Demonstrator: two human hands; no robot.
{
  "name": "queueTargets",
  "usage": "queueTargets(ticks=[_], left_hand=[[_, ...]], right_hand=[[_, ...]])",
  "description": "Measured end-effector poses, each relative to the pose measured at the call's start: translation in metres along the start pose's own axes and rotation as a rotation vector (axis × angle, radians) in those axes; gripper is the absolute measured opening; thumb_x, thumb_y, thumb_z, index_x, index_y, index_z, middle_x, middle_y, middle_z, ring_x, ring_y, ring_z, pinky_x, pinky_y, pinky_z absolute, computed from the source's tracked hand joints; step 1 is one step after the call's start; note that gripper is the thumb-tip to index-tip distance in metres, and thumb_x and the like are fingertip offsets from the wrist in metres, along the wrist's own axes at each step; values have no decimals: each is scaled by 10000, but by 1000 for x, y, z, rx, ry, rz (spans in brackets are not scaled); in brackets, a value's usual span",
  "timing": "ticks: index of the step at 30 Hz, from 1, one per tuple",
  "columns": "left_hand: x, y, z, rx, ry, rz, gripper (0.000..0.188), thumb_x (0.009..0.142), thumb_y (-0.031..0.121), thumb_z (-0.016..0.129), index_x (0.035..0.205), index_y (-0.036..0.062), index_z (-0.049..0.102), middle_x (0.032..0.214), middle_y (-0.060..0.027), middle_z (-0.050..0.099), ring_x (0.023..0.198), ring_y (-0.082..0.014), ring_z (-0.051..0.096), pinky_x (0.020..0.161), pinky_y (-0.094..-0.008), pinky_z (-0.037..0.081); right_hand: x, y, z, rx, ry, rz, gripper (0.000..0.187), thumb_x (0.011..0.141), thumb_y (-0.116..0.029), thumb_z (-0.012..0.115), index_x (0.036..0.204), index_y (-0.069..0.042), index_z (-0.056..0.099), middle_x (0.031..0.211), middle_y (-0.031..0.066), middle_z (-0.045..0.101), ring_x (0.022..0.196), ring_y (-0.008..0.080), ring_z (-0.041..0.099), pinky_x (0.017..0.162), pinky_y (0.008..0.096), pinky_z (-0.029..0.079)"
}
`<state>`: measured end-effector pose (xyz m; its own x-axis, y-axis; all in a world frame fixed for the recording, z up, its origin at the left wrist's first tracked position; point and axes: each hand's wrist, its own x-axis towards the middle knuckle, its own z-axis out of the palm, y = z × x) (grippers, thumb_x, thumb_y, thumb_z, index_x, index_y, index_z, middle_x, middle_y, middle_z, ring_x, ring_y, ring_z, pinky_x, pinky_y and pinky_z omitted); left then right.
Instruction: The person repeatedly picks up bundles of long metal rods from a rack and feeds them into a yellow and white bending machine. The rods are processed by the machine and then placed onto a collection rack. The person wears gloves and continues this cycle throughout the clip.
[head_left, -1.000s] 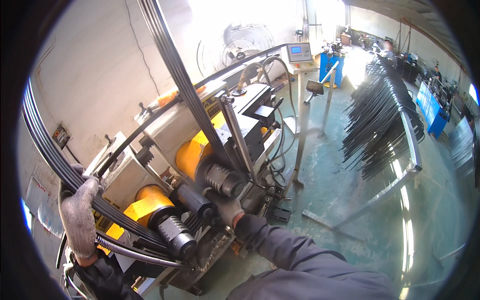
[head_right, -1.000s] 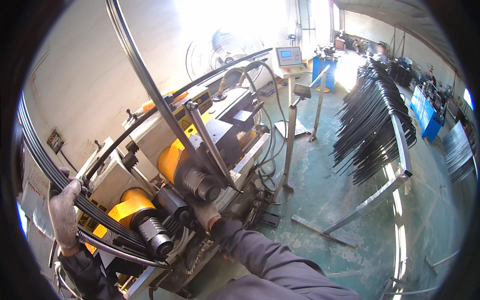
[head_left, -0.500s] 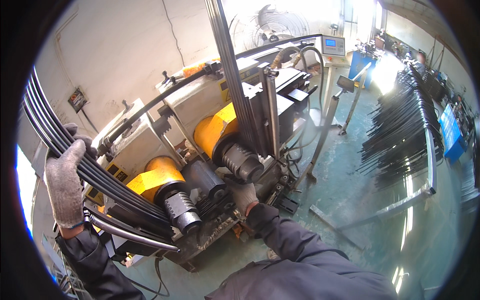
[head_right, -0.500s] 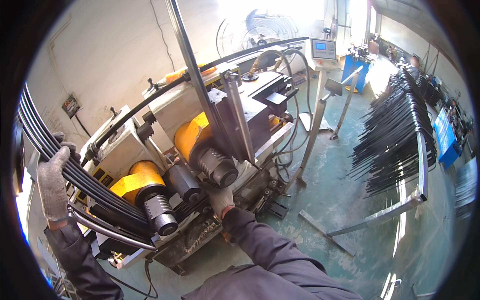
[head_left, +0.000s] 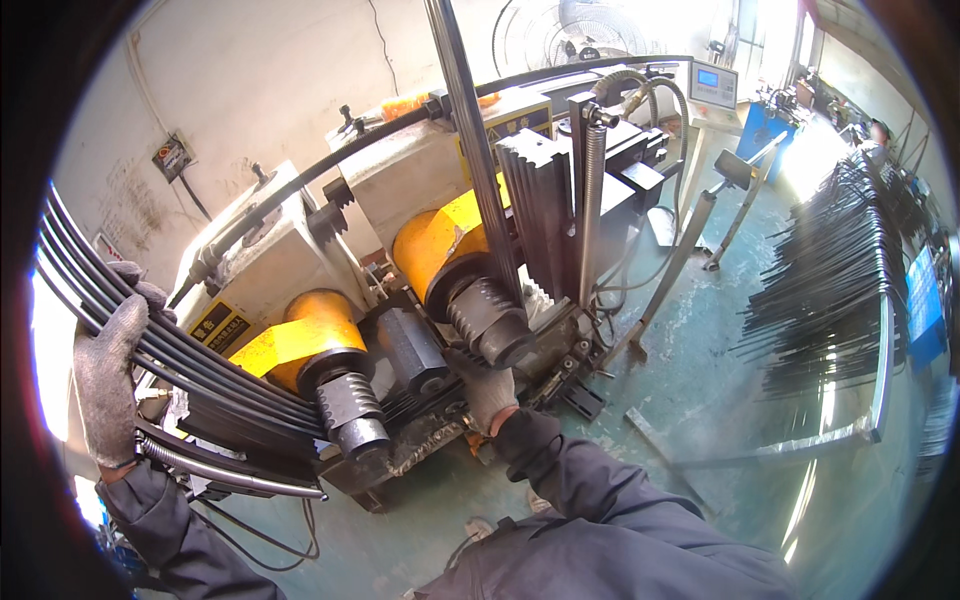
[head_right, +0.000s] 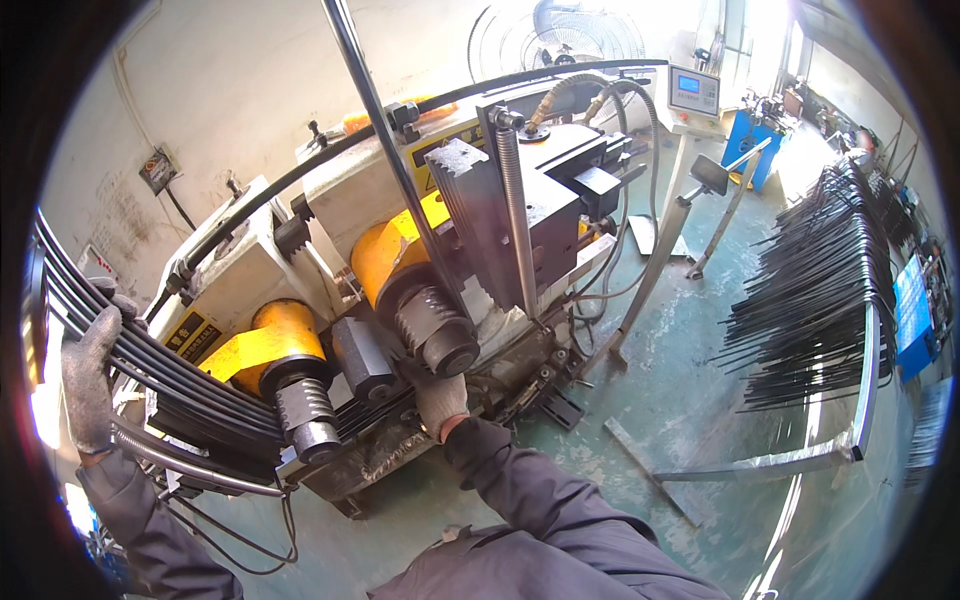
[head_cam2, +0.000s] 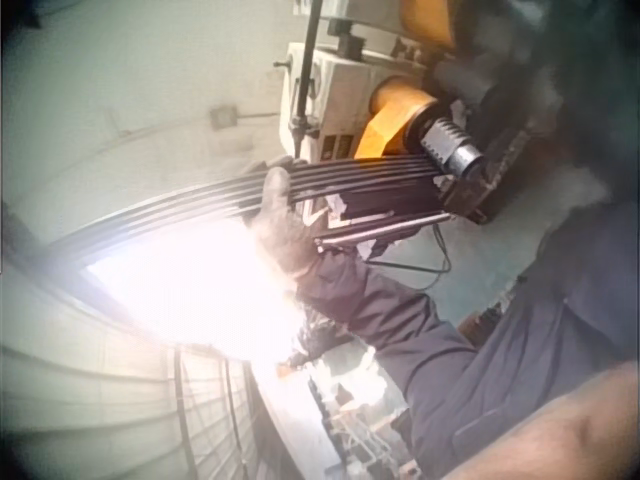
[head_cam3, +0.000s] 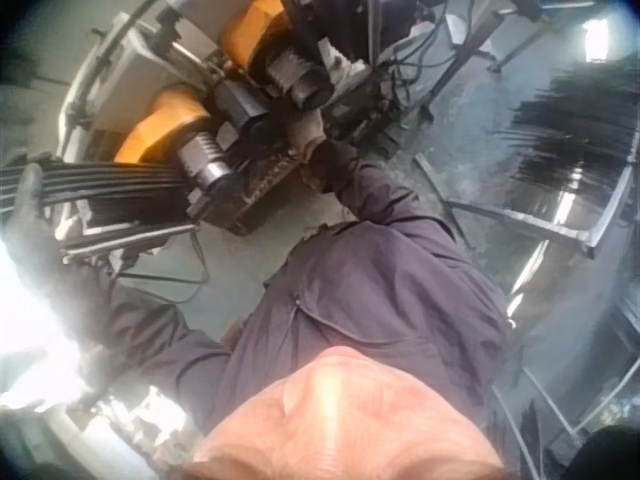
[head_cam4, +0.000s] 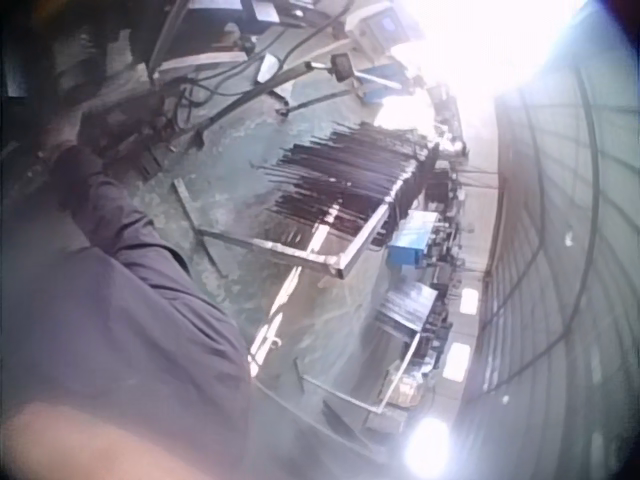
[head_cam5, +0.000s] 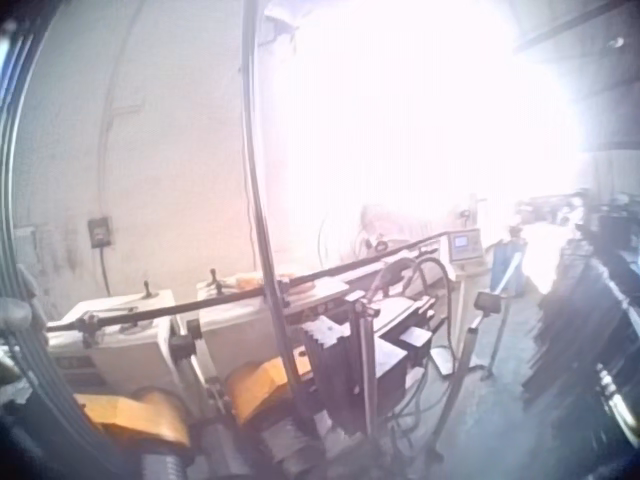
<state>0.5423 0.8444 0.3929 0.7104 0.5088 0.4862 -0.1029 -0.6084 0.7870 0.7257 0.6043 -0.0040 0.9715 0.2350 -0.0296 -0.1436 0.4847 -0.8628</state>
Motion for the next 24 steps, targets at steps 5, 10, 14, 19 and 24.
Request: queueTargets(ticks=[5,10,14,19,24], left_hand=[[2,-9,-5,6,21,4,405,1084,156,717,1455,29,617,1125,-92,756,1016,-202,751,937,-357,660],[9,-13,-15,39,-17,6,412,1100,165,719,1470,22,610,1153,-112,759,1039,-241,782,958,-388,681],[7,-12,-16,74,-22,-3,401,1111,166,711,1474,26,612,1156,-112,759,1044,-253,797,970,-398,690],[7,-9,-16,22,-39,-39,370,1120,142,699,1462,27,615,1150,-106,757,1029,-234,785,953,-385,688],[6,-10,-18,13,-91,33,356,1127,162,718,1443,29,620,1157,-99,760,1016,-195,755,923,-364,656]], right_hand=[[3,9,-7,-85,16,-14,369,1029,-191,840,1340,-4,771,1236,96,819,1121,224,772,953,397,575],[5,18,-10,-225,0,-96,283,1053,-163,831,1289,-14,791,1182,67,823,1070,176,763,940,357,567],[6,18,-9,-297,14,-143,327,1048,-200,838,1309,-10,786,1218,91,822,1100,206,764,971,384,562],[4,21,-9,-270,47,-177,415,1045,-241,841,1378,-8,759,1276,109,804,1161,217,745,998,400,554],[9,23,-8,-282,31,-88,388,1060,-214,806,1393,-25,745,1256,133,804,1158,272,754,997,416,564]])
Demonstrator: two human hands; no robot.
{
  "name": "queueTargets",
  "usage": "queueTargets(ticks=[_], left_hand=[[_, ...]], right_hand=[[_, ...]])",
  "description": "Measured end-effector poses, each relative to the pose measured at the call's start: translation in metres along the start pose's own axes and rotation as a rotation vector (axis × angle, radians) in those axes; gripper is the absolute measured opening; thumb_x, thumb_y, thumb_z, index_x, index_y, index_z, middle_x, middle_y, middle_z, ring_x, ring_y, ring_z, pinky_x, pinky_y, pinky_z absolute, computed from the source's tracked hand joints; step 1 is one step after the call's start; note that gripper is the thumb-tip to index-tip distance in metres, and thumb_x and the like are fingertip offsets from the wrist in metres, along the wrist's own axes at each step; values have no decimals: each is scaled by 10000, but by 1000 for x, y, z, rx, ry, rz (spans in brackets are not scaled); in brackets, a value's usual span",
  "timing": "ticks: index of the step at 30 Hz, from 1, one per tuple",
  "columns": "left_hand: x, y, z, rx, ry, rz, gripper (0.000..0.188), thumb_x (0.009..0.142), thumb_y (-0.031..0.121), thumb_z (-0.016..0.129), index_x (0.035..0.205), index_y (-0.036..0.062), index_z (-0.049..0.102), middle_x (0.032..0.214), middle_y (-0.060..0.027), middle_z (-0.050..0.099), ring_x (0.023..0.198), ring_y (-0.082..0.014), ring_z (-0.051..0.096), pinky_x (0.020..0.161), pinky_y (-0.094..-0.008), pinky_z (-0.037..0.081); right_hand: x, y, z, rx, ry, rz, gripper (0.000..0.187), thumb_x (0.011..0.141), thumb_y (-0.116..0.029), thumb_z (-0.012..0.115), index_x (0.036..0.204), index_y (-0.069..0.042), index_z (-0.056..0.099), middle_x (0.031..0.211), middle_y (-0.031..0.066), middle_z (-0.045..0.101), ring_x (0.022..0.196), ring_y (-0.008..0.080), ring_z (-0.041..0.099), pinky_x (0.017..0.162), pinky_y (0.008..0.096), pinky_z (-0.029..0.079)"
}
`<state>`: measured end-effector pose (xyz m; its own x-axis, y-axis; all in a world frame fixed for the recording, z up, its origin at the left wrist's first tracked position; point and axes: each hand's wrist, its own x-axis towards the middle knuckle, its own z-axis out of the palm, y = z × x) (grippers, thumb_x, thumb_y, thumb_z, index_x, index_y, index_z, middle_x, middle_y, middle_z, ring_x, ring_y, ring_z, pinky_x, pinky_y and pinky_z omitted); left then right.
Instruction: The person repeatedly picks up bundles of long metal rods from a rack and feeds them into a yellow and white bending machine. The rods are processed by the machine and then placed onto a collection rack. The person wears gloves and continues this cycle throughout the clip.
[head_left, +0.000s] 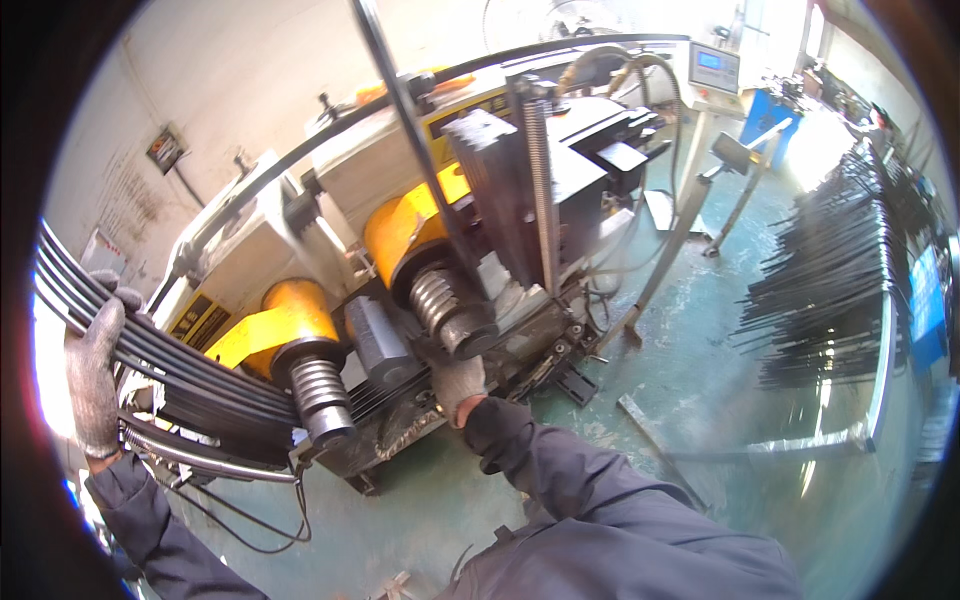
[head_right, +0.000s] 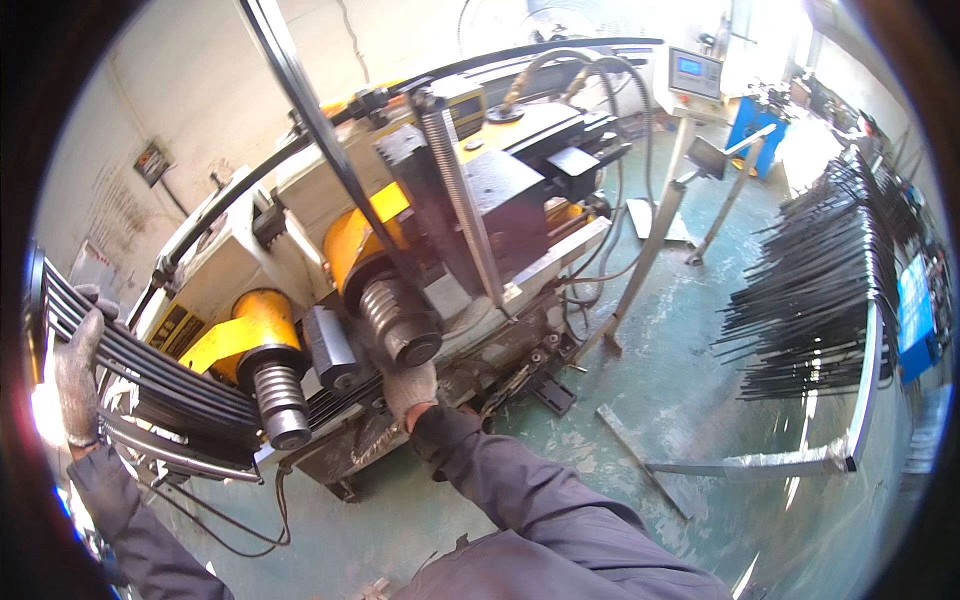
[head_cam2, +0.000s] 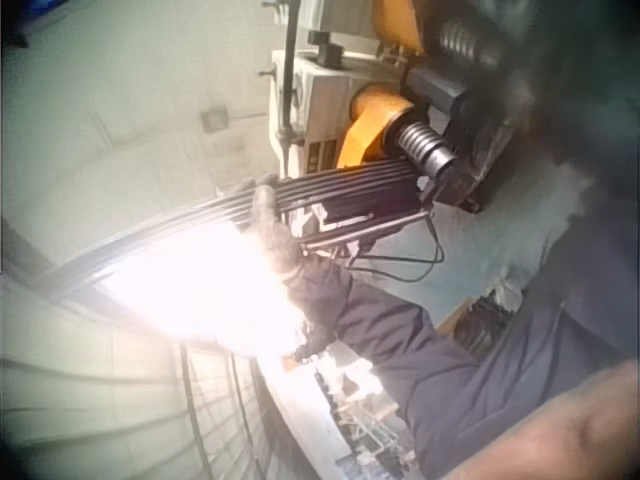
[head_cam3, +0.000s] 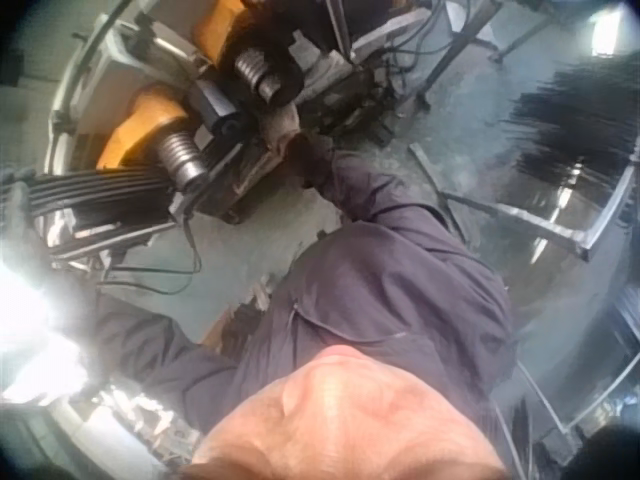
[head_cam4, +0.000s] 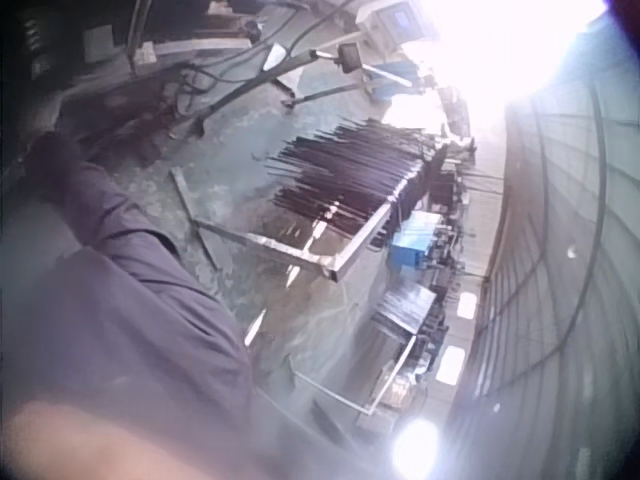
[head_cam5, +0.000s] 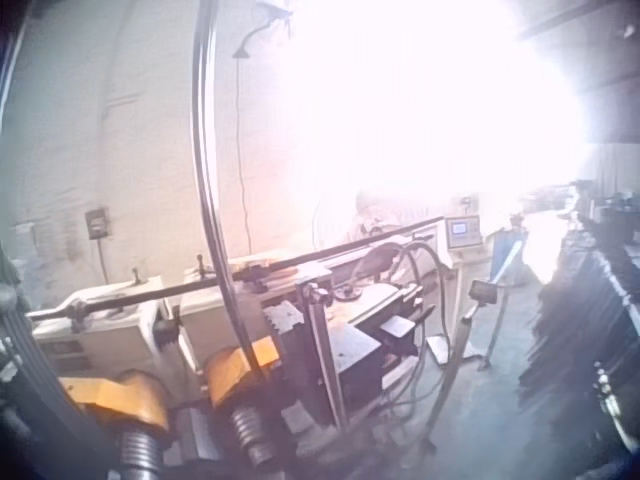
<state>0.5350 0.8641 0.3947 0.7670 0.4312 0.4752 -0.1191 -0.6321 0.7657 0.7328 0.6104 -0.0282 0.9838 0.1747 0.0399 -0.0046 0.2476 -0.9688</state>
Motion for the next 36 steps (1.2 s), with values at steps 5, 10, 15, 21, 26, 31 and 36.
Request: queueTargets(ticks=[5,10,15,21,26,31,36], left_hand=[[-35,17,11,178,342,40,371,1114,208,703,1422,12,634,1160,-145,747,1075,-257,755,980,-480,652],[-165,60,16,24,401,-115,409,1070,55,676,1462,-62,670,1333,-247,756,1196,-322,757,1077,-458,604],[-276,5,30,-504,367,-152,314,1073,86,691,1352,-54,730,1181,-220,809,1103,-296,782,1005,-431,627],[-435,-112,154,-879,203,-756,331,1100,153,585,1299,-42,764,1239,-213,807,1188,-358,764,1088,-490,607],[-580,-132,326,-1046,-152,-1325,361,1069,109,575,1346,-30,759,1319,-170,804,1253,-324,746,1168,-503,567],[-623,-90,386,-786,-531,-1251,316,1029,112,680,1329,33,744,1272,-173,793,1235,-354,731,1156,-551,566],[-581,-21,434,-1017,-233,-1223,342,1051,121,679,1382,34,689,1258,-187,763,1179,-388,752,1061,-571,622]], right_hand=[[-24,-35,-9,16,26,71,351,1048,-237,840,1332,-38,784,1177,91,818,1089,247,749,969,418,568],[-123,-79,-83,283,84,384,315,1013,-297,917,1206,-59,843,1088,-8,813,995,130,679,907,365,552],[-229,-88,-262,196,232,220,90,1109,-23,721,1186,19,744,1055,72,815,973,185,771,948,382,654],[-370,-143,-496,-500,1016,-128,248,1009,59,651,1229,19,758,1098,90,807,939,196,759,876,377,632],[-408,-268,-635,-1038,1226,-405,125,1042,-102,736,1142,-27,746,929,98,779,856,270,757,843,428,597],[-362,-331,-755,-1334,1197,-281,219,1082,-257,777,1178,-67,725,969,208,807,916,453,788,813,552,591],[-265,-299,-918,-1767,1103,27,246,1180,-270,559,1275,-97,706,1074,225,827,1013,467,805,889,574,635]])
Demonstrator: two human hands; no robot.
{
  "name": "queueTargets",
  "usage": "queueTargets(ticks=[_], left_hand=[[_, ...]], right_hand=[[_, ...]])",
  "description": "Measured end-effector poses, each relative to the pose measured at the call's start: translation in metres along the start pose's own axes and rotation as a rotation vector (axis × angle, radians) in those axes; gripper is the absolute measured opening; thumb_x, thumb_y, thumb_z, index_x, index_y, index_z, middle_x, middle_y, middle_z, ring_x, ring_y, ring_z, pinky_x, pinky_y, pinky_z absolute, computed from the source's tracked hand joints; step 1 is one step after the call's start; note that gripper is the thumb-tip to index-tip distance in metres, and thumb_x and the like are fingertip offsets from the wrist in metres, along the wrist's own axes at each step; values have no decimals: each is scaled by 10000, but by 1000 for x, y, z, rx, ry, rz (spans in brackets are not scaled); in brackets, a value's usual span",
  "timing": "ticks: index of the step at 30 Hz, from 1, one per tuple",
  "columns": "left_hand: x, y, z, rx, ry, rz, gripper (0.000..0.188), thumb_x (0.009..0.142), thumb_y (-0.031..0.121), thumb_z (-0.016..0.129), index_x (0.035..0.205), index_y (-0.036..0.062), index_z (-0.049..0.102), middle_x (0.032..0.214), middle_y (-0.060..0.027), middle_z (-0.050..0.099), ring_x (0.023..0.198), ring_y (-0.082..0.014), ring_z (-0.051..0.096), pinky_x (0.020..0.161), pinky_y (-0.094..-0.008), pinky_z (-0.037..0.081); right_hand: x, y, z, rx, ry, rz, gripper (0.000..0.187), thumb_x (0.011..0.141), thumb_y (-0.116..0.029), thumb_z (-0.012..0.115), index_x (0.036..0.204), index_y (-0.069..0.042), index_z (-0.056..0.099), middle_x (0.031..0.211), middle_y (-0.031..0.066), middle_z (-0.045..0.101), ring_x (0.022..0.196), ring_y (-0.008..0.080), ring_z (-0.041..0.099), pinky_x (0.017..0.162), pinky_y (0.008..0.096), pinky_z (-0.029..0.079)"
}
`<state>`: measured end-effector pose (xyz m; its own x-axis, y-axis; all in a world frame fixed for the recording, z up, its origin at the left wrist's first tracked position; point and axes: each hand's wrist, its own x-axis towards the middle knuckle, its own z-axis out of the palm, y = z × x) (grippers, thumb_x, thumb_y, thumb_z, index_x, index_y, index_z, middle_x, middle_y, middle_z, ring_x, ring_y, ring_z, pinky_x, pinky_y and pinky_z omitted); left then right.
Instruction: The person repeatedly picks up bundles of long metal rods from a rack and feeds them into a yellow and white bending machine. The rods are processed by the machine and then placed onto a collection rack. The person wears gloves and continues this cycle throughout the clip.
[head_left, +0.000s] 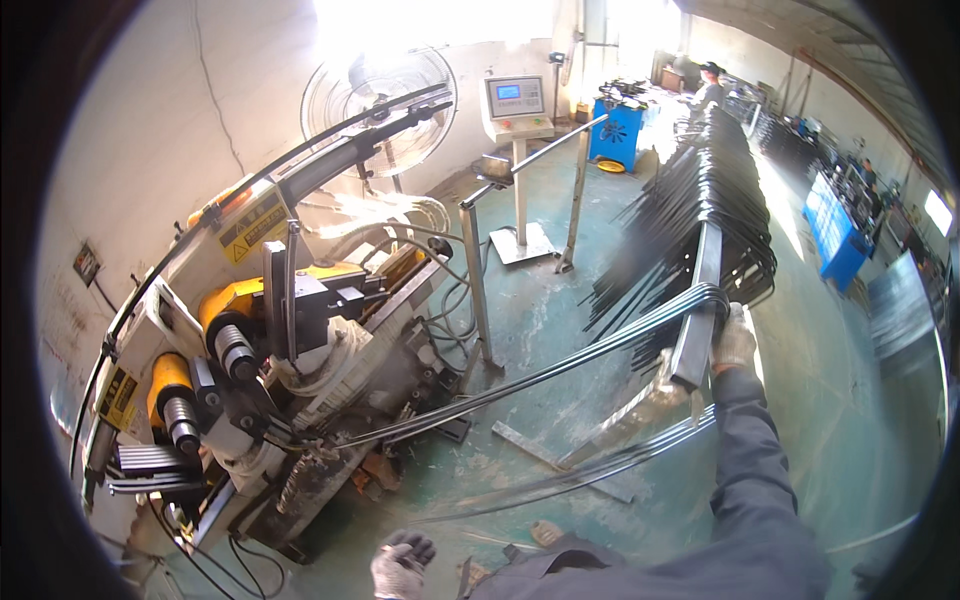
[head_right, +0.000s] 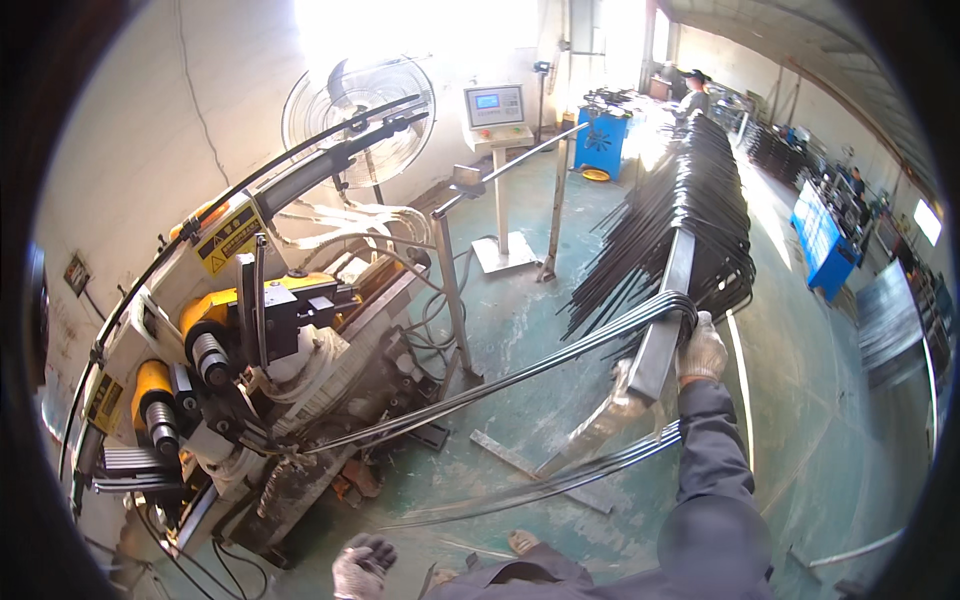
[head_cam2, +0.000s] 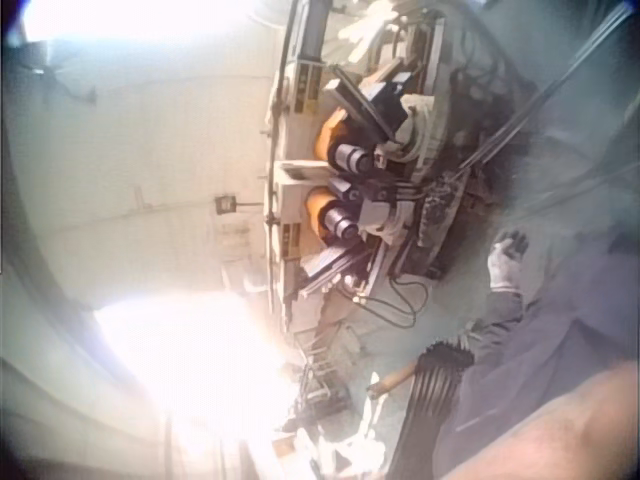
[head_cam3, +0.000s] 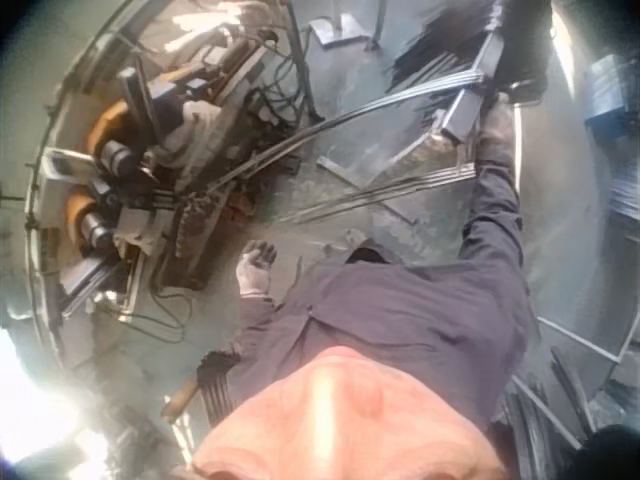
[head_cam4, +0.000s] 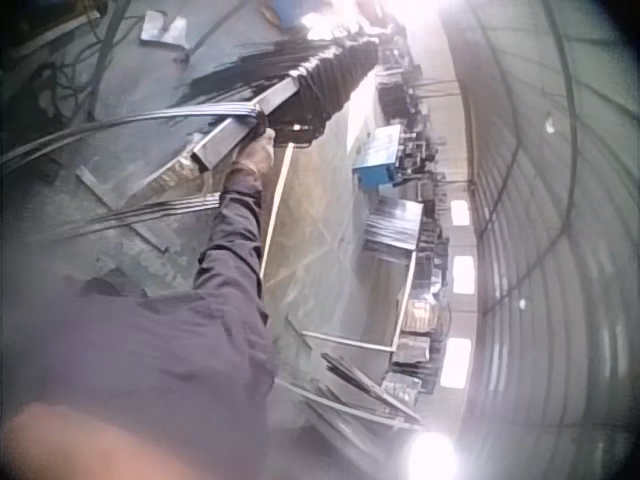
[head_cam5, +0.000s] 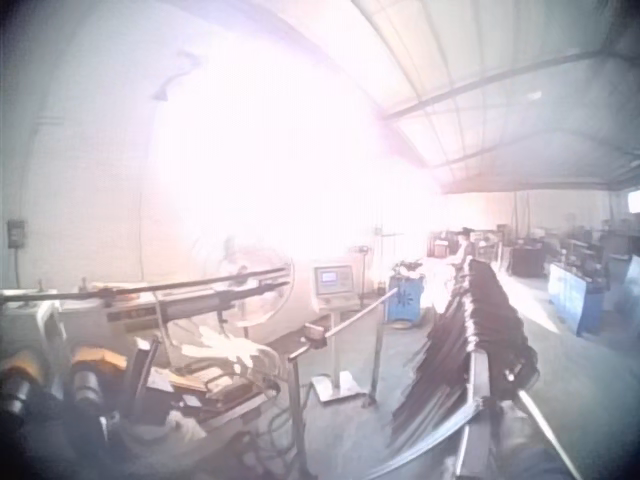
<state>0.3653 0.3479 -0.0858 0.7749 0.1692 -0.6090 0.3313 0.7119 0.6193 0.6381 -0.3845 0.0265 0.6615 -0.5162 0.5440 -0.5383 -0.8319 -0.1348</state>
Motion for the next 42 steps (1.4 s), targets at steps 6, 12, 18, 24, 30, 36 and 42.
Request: queueTargets(ticks=[6,12,18,24,30,36,42], left_hand=[[-29,-20,81,56,-14,153,402,992,-18,660,1392,-56,655,1204,-251,782,1101,-449,801,974,-588,673],[-98,-36,18,75,304,387,399,991,-74,675,1389,-61,649,1178,-229,816,1031,-340,826,903,-443,689],[-243,-51,-112,37,768,792,329,1003,-64,678,1325,0,694,1151,-115,826,1035,-200,794,955,-353,651],[-442,-63,-262,533,1380,1037,277,1037,-113,656,1274,7,736,1192,-56,772,1099,-147,725,997,-318,601],[-621,-97,-359,802,2077,696,252,983,14,711,1228,14,768,1051,-175,815,974,-338,814,911,-420,646],[-631,-114,-375,943,2019,588,133,948,38,739,1068,72,784,998,-173,799,938,-414,780,868,-484,628],[-640,-106,-376,872,2021,640,129,940,-31,716,1053,26,736,936,-180,744,851,-392,744,805,-460,602]], right_hand=[[180,23,81,-280,-94,79,330,1176,-354,530,1234,-122,757,1065,190,846,944,375,859,725,568,677],[-23,-32,102,252,263,-362,402,1108,-411,612,1279,-77,756,1141,213,837,1044,377,836,842,527,657],[-401,-65,131,-84,-984,-646,523,1040,-468,693,1323,-33,756,1218,236,827,1144,378,813,959,486,637],[-569,-203,39,40,-1193,-1326,557,914,-388,806,1313,-1,781,1257,265,820,1205,402,799,1052,475,627],[-769,-394,-188,546,-1245,-1665,596,920,-298,831,1421,0,704,1257,242,817,1203,435,776,1065,480,604],[-960,-433,-383,756,-1113,-2196,659,920,-352,891,1462,-48,673,1367,210,772,1322,405,707,1134,490,561],[-1126,-452,-461,677,-741,-2430,914,859,-487,962,1554,-42,570,1524,211,662,1416,426,618,1185,523,528]])
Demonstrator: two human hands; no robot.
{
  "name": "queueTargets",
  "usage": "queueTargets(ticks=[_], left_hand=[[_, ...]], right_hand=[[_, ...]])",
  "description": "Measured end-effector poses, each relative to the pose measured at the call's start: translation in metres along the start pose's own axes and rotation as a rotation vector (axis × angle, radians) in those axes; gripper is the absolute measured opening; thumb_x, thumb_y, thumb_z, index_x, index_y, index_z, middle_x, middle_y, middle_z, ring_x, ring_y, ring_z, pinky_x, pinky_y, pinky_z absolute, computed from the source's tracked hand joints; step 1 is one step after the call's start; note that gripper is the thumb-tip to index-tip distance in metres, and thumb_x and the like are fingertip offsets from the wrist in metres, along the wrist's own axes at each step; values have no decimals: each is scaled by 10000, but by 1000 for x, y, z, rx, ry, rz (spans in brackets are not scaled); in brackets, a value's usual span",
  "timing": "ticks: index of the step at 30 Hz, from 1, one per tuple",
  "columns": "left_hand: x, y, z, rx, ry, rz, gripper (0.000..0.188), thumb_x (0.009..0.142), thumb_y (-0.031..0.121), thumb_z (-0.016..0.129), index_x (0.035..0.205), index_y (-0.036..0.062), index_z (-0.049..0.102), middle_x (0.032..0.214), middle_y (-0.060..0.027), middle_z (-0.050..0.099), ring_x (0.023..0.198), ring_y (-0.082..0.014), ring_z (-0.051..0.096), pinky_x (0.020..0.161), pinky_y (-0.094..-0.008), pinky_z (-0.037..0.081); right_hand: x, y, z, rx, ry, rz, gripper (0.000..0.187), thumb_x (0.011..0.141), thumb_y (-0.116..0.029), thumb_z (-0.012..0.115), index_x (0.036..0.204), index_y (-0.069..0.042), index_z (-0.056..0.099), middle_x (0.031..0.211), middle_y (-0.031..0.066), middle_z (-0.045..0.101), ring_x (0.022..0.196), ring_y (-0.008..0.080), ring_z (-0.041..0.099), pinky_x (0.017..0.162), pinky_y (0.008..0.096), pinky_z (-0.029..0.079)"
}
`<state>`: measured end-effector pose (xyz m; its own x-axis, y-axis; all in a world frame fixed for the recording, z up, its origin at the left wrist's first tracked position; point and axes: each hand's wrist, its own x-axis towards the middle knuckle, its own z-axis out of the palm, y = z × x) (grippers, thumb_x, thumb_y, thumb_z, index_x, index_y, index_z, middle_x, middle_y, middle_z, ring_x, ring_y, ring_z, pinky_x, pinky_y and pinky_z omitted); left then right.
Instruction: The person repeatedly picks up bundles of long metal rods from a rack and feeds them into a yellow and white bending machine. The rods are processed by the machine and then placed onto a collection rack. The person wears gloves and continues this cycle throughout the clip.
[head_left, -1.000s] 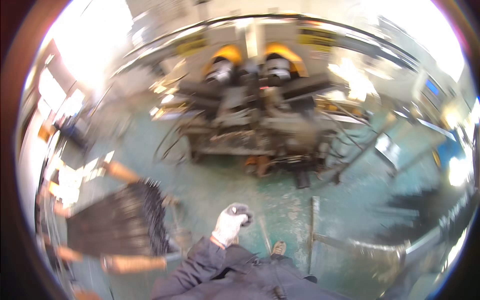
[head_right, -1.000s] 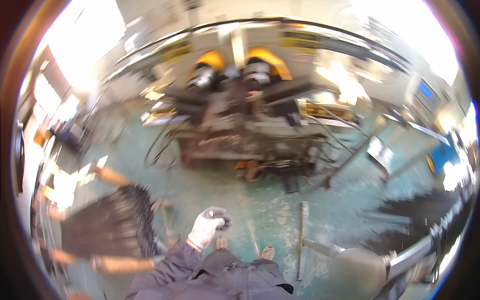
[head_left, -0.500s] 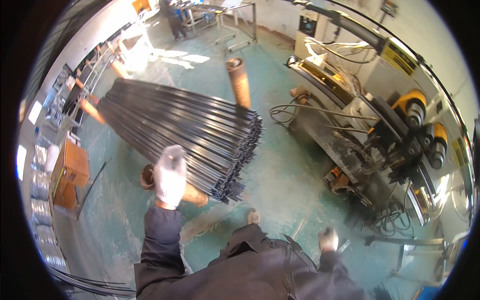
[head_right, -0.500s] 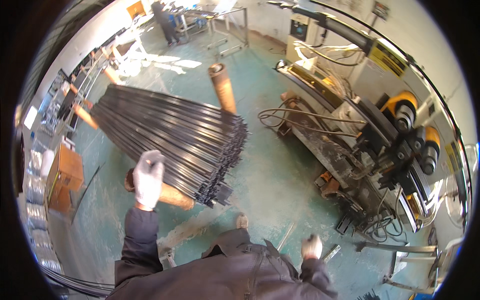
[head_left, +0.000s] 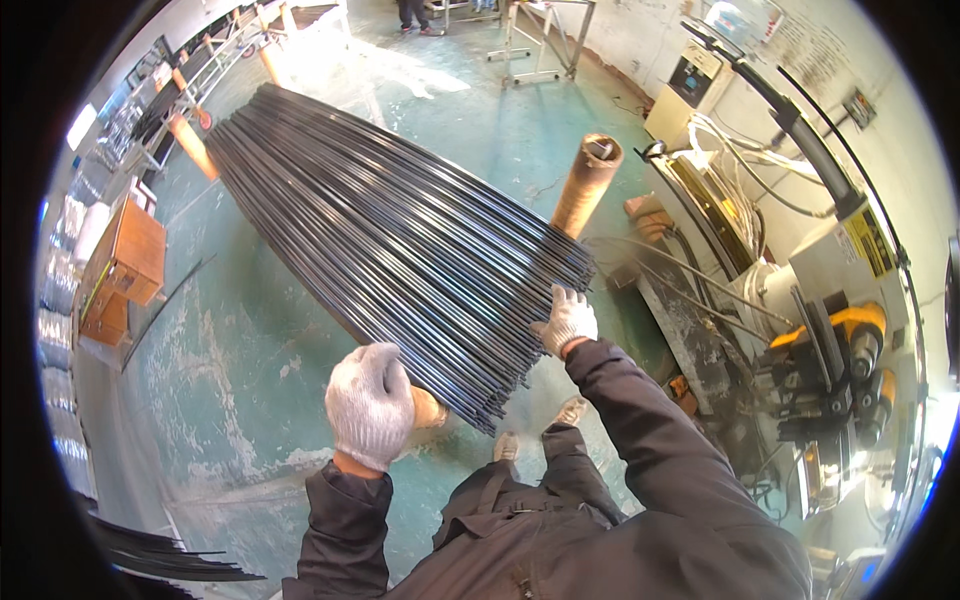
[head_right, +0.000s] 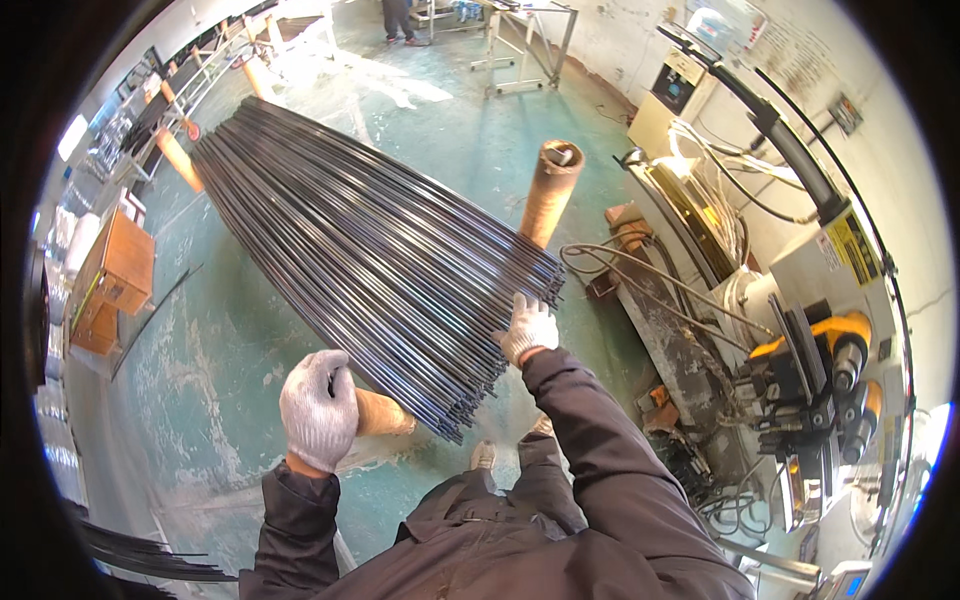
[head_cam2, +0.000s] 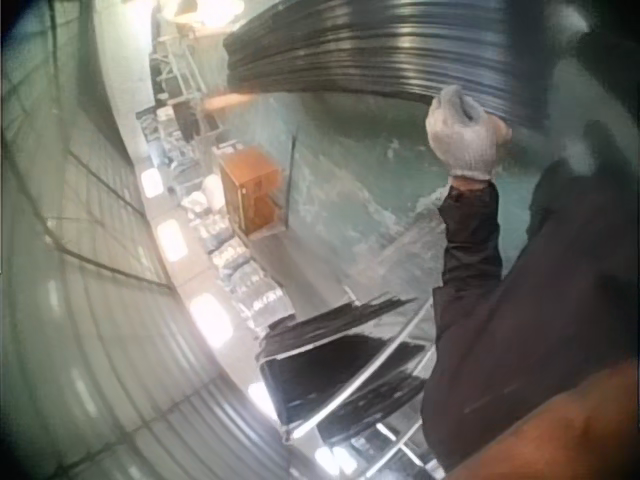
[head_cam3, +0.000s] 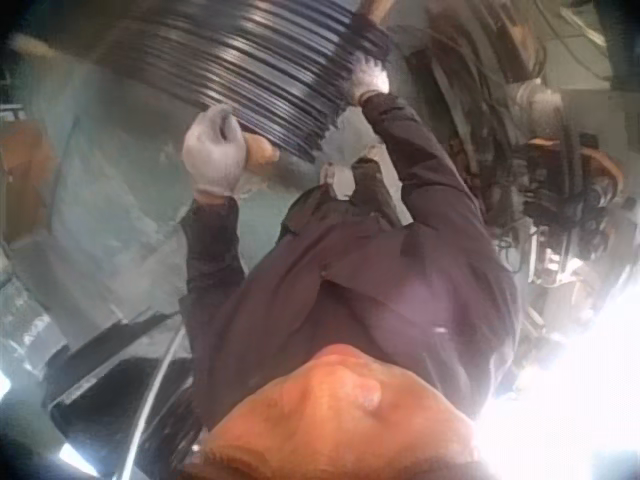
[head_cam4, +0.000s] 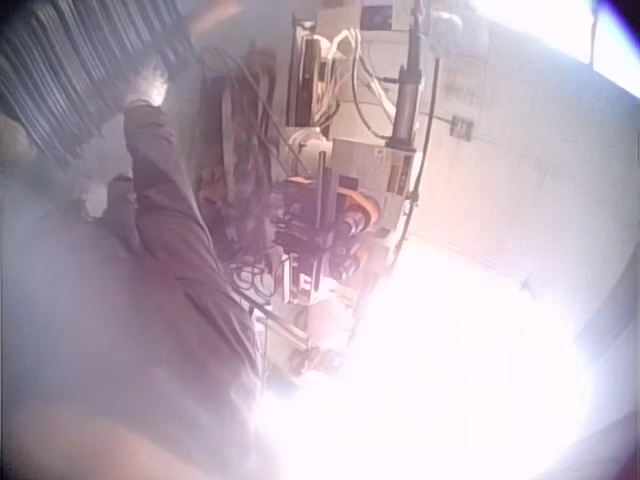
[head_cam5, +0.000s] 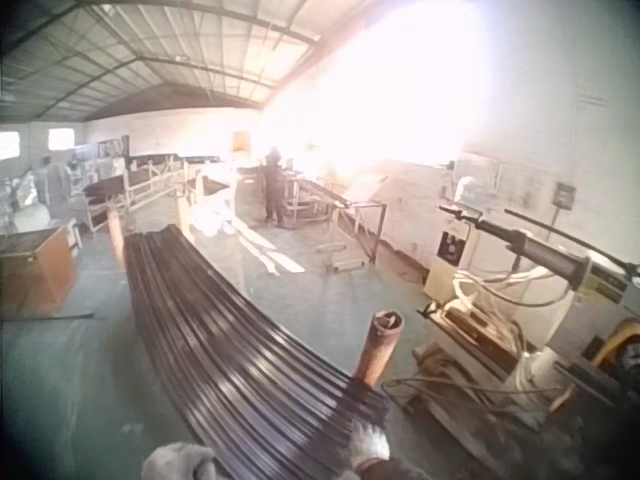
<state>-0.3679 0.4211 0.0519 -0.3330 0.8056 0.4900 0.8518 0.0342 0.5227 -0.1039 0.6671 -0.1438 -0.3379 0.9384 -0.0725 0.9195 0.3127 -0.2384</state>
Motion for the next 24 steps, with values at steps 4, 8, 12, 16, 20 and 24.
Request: queueTargets(ticks=[4,8,12,16,20,24], left_hand=[[6,4,-3,-7,45,-37,146,908,-53,689,1035,9,723,937,-199,736,867,-426,727,822,-500,585],[13,4,2,26,24,-124,170,908,-26,714,1064,36,739,991,-176,769,914,-400,738,873,-498,569],[21,5,7,56,-4,-175,167,909,-26,717,1064,33,737,988,-175,766,923,-399,734,876,-498,563],[25,9,9,87,-16,-226,161,909,-20,718,1060,34,735,980,-172,761,927,-403,729,872,-504,559],[26,11,10,122,-31,-251,154,908,-15,719,1053,36,731,978,-171,757,926,-412,725,871,-511,560],[26,13,11,136,10,-288,158,904,-20,716,1051,38,730,966,-172,751,918,-417,722,869,-517,565]], right_hand=[[59,-19,16,-33,-56,-10,1236,759,-605,1012,1676,-4,440,1605,222,556,1502,428,530,1238,526,486],[80,-26,30,-107,-130,-1,1120,755,-688,981,1497,28,545,1503,255,606,1444,441,559,1226,527,494],[84,-24,37,-83,-168,-1,932,797,-657,966,1336,15,611,1349,266,698,1328,437,658,1150,522,554],[87,-20,30,-47,-298,-52,721,926,-505,905,1333,30,645,1275,280,785,1219,448,776,1036,537,625],[106,-20,16,-85,-356,-169,358,943,-325,858,1149,-33,830,1132,235,848,1110,417,826,982,512,654],[125,-26,6,-190,-466,-273,349,922,-364,847,1156,-105,866,1155,192,851,1143,408,810,1007,499,649]])
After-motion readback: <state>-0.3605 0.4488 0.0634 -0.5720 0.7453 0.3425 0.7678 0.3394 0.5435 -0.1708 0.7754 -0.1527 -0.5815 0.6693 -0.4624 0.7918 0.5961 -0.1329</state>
